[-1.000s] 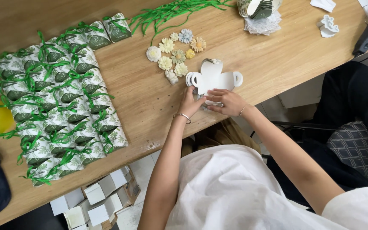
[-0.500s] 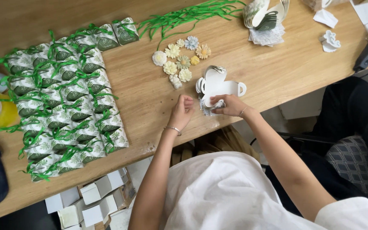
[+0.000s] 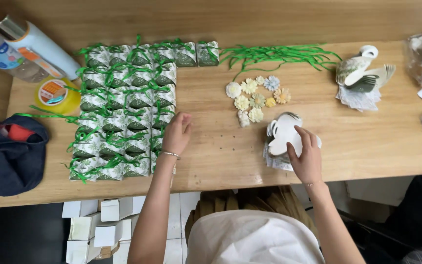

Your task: Packing flower-shaped candles into decorative gift boxes and placing finished products on a display shelf.

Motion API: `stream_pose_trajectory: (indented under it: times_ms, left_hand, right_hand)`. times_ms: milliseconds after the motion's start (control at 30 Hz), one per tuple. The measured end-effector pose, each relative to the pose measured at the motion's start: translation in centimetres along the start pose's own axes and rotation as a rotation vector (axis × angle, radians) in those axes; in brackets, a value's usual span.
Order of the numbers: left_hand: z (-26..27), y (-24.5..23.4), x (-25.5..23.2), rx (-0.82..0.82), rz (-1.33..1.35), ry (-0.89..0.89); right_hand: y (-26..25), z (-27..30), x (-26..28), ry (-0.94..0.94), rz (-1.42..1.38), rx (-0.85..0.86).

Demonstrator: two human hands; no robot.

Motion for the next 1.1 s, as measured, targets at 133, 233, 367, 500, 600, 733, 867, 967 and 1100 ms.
stream_pose_trajectory:
  times_ms: [133, 233, 367, 500, 600, 733, 867, 967, 1100]
  left_hand:
    - [-4.9, -1.2, -4.8, -0.053, -0.14, -0.014]
    - [-10.3, 0.7, -5.6, -0.117, -0.16, 0.155]
    - [-16.6, 3.2, -6.7, -0.006, -0.276, 0.077]
    - [-23.1, 8.2, -4.4, -0.037, -0.384, 0.17]
    - [-25.0, 9.0, -5.4, -0.064, -0.446, 0.25]
    - [-25.8, 10.4, -5.3, 0.016, -0.495, 0.141]
    - [-25.8, 11.7, -3.8, -0.103, -0.659, 0.159]
    - [-24.2, 11.4, -2.8, -0.176, -0.67, 0.207]
    - [-16.7, 5.7, -7.2, -0.191, -0.372, 0.272]
  right_hand:
    - [0.0, -2.3, 5.5, -0.046, 0.078, -0.134]
    - [1.6, -3.3, 8.0, -0.101, -0.009, -0.051]
    - [4.1, -2.6, 9.4, -0.077, -0.061, 0.127]
    - [5.2, -1.2, 10.2, -0.173, -0.113, 0.253]
    - [6.1, -0.3, 9.6, -0.09, -0.182, 0.357]
    - [6.7, 0.3, 9.2, -0.072, -0.198, 0.433]
    - [6.3, 0.0, 9.3, -0.105, -0.207, 0.432]
    - [6.5, -0.1, 9.6, -0.102, -0.203, 0.47]
    - [6.4, -0.4, 9.7, -0.153, -0.239, 0.466]
Point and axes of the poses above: each hand's wrist, its own z-axis away from the middle knuckle, its own y-axis out of the palm, x = y × z, the point moved 4 cm from there along -z, towards the middle knuckle, and after that the axes turned 15 degrees about -y, right-handed, at the moved point
